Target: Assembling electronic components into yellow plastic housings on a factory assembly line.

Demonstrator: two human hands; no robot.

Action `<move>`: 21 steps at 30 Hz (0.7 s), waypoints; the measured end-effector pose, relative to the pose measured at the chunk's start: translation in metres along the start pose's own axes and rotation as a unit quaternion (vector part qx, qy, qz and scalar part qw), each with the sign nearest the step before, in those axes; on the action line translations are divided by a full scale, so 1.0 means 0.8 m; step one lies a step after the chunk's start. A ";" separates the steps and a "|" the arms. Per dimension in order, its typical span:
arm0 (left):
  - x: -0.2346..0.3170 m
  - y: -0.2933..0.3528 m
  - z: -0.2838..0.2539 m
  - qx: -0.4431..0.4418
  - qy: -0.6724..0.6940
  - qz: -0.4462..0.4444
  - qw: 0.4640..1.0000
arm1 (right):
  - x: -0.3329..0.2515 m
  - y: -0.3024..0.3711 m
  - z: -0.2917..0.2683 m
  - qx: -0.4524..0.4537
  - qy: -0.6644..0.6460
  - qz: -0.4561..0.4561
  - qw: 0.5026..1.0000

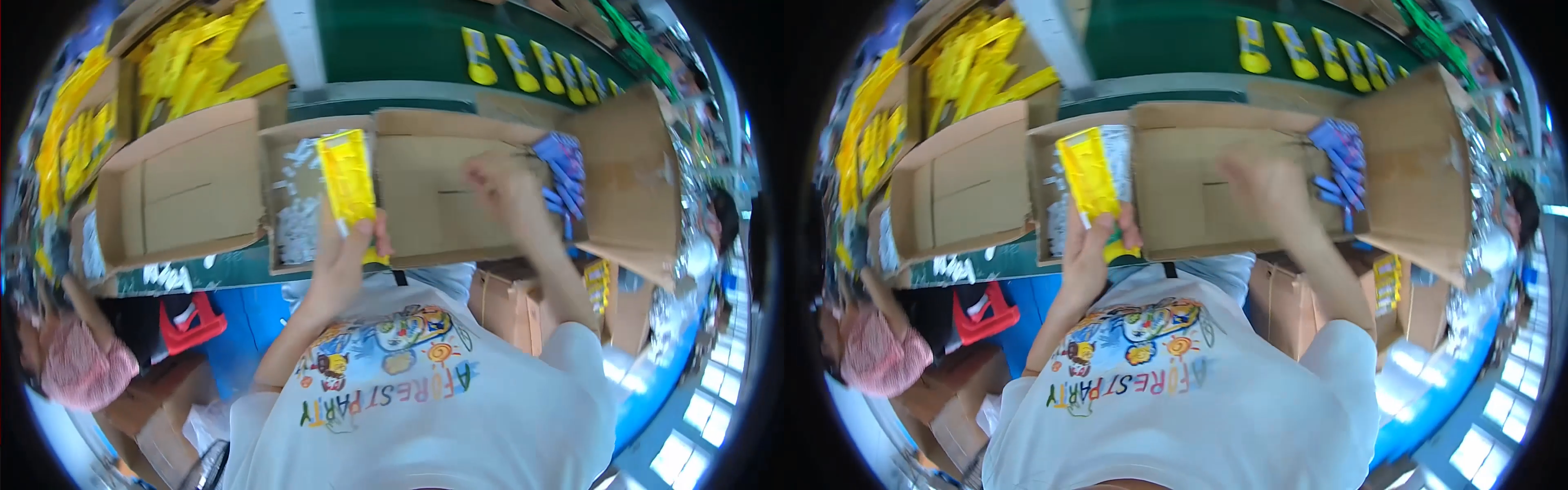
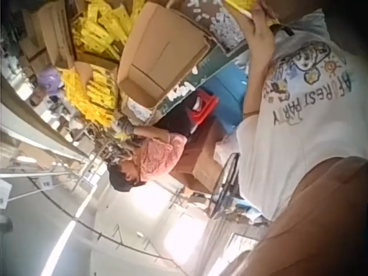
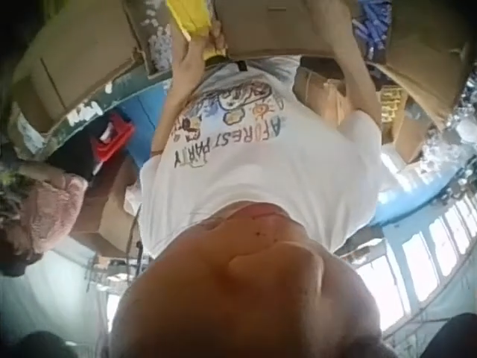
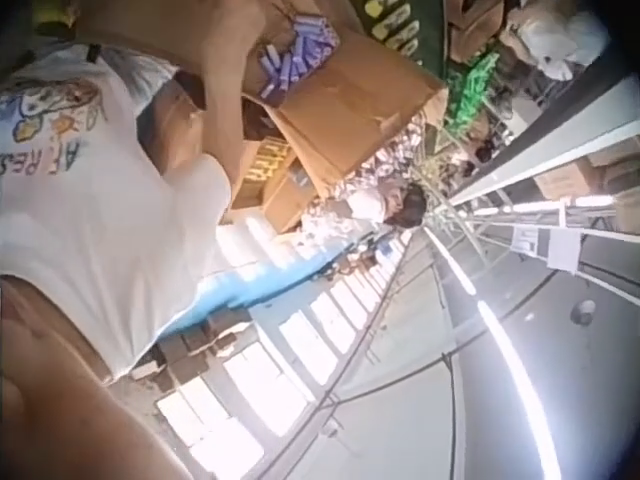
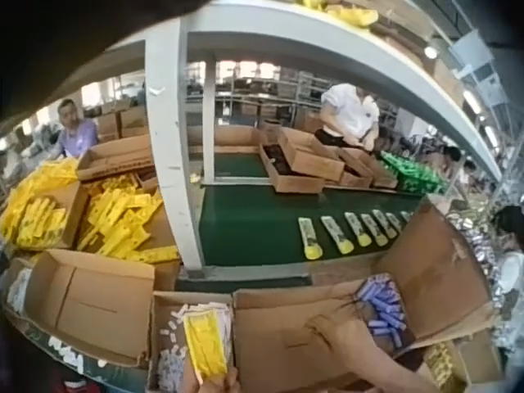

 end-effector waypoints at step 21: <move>-0.041 -0.007 0.057 -0.023 -0.129 0.025 0.991 | -0.082 -0.025 -0.043 -0.002 -0.293 0.087 0.952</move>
Point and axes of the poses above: each hand's wrist, its own y-axis away from the middle knuckle, its own z-axis out of the palm, x = y × z, the point moved 5 cm from there along -y, towards the middle knuckle, and after that the axes turned 12 degrees about -z, right-handed, at the moved point
